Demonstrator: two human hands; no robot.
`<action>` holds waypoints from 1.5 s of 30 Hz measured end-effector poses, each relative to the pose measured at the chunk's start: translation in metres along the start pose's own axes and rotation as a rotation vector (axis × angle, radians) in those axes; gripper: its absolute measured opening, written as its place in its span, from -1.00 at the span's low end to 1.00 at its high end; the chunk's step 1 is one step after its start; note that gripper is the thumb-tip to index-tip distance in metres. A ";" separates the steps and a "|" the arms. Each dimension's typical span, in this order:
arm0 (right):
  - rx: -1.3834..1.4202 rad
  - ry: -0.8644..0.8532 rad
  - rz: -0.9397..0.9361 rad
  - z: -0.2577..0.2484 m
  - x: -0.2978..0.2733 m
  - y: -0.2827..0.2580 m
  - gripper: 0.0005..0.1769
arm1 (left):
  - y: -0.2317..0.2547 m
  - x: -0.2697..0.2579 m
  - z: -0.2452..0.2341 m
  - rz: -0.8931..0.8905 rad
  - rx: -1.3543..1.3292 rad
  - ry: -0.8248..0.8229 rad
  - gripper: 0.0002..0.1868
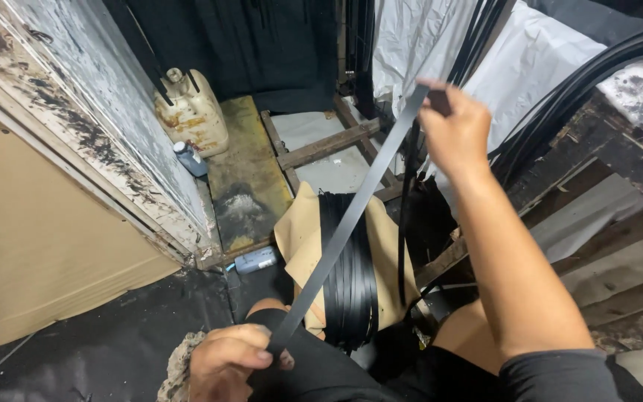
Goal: Sanding the edges of leather strips to smooth them.
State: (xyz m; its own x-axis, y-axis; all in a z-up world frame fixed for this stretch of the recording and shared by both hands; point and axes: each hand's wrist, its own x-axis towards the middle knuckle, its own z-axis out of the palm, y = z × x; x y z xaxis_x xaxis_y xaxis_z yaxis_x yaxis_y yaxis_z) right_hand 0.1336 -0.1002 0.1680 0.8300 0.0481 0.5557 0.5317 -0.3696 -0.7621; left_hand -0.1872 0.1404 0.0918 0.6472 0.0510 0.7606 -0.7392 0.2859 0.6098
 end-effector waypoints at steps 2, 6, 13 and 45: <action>0.128 0.011 -0.032 0.001 0.011 -0.029 -0.66 | -0.008 -0.001 0.001 -0.009 0.067 0.018 -0.62; 0.403 -0.005 -0.101 0.010 0.021 -0.055 -0.70 | -0.021 -0.007 0.003 -0.125 0.223 0.051 -0.90; 0.365 -0.124 0.103 0.056 -0.005 0.007 -0.83 | -0.054 -0.038 -0.004 -0.564 0.113 0.008 -0.65; 0.532 -0.325 -0.216 0.018 -0.214 0.071 -0.52 | -0.173 -0.003 0.025 -0.804 -0.486 0.507 -0.28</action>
State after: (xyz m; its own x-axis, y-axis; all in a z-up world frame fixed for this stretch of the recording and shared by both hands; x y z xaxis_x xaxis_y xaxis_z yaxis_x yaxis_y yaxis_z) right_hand -0.0033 -0.1202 -0.0103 0.6597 0.3779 0.6496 0.6339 0.1845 -0.7510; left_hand -0.0662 0.0666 -0.0108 0.9965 0.0373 -0.0755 0.0210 0.7581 0.6518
